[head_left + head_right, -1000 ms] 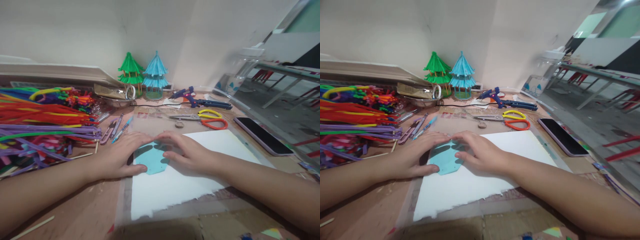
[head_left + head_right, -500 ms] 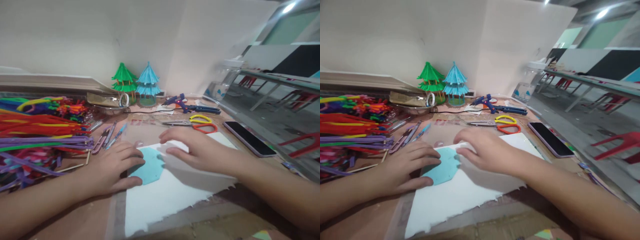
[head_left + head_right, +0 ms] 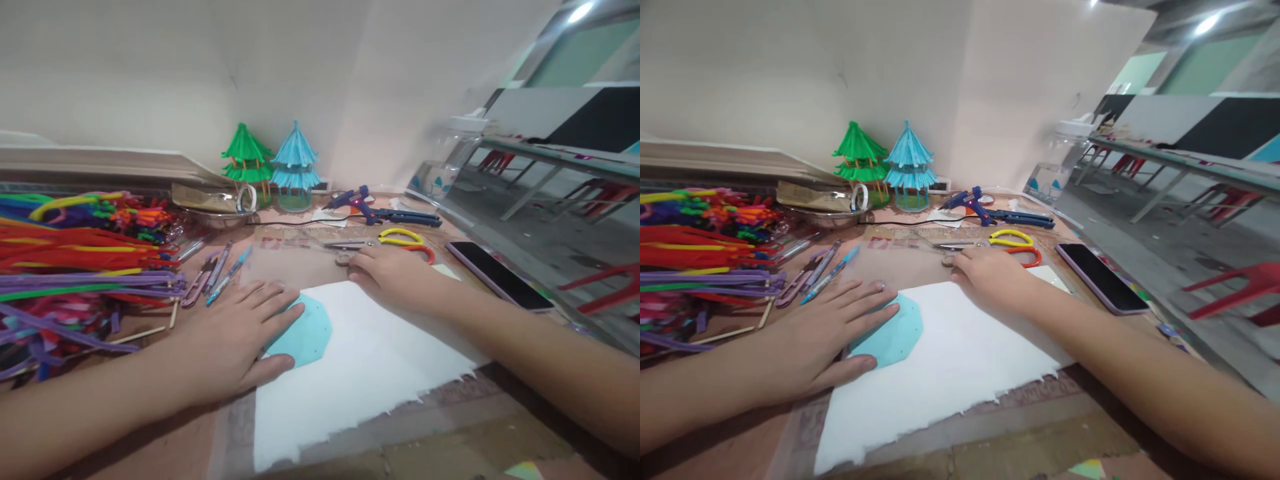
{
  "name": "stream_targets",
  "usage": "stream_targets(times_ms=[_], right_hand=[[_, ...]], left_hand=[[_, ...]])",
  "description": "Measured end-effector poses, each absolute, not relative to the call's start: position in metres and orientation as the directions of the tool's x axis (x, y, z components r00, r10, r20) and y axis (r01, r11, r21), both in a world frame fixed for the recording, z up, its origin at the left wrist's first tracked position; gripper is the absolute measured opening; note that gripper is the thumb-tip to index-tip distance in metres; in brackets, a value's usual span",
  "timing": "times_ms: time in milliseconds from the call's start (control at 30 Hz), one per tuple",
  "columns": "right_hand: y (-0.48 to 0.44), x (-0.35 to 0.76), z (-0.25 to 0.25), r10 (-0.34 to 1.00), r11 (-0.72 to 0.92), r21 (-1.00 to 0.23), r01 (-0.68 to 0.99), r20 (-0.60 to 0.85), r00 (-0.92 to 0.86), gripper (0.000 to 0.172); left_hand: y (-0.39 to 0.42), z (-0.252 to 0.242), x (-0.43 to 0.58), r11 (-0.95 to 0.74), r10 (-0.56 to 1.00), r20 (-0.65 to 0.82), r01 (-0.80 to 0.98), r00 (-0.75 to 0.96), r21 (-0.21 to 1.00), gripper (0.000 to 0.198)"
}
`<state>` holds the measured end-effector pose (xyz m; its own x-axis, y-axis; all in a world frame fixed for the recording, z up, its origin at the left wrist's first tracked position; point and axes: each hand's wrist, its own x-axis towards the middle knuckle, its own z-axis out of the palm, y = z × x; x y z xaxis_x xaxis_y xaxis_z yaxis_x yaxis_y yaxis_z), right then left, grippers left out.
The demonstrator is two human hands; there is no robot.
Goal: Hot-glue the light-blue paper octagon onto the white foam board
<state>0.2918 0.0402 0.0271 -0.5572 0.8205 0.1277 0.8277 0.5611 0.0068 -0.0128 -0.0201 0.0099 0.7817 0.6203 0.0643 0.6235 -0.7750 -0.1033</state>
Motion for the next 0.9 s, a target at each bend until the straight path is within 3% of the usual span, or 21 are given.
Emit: stream_targets(times_ms=[67, 267, 533, 733, 833, 900], right_hand=[[0.042, 0.291, 0.019, 0.818, 0.555, 0.022, 0.832, 0.169, -0.550, 0.021], [0.069, 0.295, 0.006, 0.878, 0.434, -0.123, 0.892, 0.281, -0.388, 0.019], [0.114, 0.304, 0.003, 0.693, 0.690, -0.110, 0.716, 0.386, -0.608, 0.026], [0.115, 0.300, 0.010, 0.609, 0.779, -0.048, 0.625, 0.300, -0.735, 0.031], [0.112, 0.288, 0.017, 0.624, 0.766, -0.086, 0.637, 0.333, -0.707, 0.030], [0.113, 0.273, 0.023, 0.648, 0.740, -0.106, 0.664, 0.377, -0.662, 0.028]], left_hand=[[-0.019, 0.009, -0.013, -0.771, 0.627, 0.055, 0.629, 0.777, -0.103, 0.062], [-0.005, 0.002, -0.012, -0.739, 0.663, 0.086, 0.669, 0.743, -0.084, 0.059], [0.035, 0.005, -0.004, -0.734, 0.660, 0.116, 0.670, 0.742, -0.111, 0.052], [0.039, 0.002, -0.003, -0.750, 0.590, 0.270, 0.641, 0.761, -0.166, 0.042], [0.028, 0.011, -0.001, -0.788, 0.560, 0.298, 0.608, 0.773, -0.095, 0.038], [0.020, 0.018, 0.001, -0.809, 0.562, 0.271, 0.588, 0.781, -0.015, 0.046]])
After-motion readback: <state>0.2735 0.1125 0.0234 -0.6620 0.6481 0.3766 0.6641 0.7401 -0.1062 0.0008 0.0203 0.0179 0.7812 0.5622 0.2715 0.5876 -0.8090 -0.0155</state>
